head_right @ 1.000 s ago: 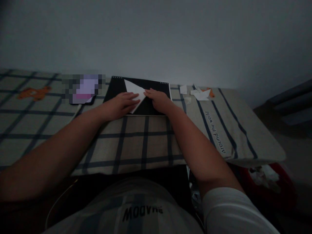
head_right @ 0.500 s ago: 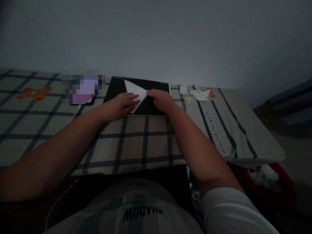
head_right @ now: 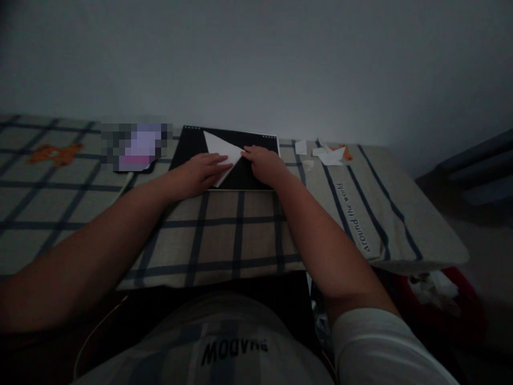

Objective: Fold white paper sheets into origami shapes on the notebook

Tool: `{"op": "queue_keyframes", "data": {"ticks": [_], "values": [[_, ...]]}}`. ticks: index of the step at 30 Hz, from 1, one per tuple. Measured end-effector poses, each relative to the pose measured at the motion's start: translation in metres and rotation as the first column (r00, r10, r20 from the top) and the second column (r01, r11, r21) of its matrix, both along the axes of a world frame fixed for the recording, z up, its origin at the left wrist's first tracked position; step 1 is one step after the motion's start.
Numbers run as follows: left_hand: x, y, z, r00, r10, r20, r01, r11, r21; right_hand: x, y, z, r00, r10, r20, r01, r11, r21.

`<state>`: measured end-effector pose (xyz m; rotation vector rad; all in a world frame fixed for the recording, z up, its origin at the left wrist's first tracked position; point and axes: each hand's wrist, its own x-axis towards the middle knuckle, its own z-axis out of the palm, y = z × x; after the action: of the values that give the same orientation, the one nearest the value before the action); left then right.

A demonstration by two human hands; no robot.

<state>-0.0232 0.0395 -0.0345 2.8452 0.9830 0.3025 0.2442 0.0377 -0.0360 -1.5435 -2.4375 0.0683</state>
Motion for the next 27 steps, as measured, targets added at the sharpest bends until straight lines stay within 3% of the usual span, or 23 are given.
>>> {"op": "queue_keyframes", "data": {"ticks": [6,11,14,27], "values": [[0.000,0.001,-0.002,1.000,-0.001,0.011,0.001,1.000,0.015,0.003,0.002,0.004,1.000,-0.028,-0.014,0.029,0.995,0.099],[0.000,0.001,0.000,1.000,-0.009,0.028,0.009,1.000,0.002,0.001,0.001,0.009,0.997,0.064,-0.039,-0.059,0.989,0.133],[0.001,-0.002,0.003,1.000,0.017,0.010,-0.016,1.000,-0.011,-0.001,0.000,0.006,0.991,0.128,-0.043,-0.121,0.984,0.129],[0.003,-0.009,0.011,0.997,0.061,-0.047,-0.062,0.998,-0.024,-0.002,0.000,0.001,0.988,0.141,-0.062,-0.136,0.987,0.083]]}}
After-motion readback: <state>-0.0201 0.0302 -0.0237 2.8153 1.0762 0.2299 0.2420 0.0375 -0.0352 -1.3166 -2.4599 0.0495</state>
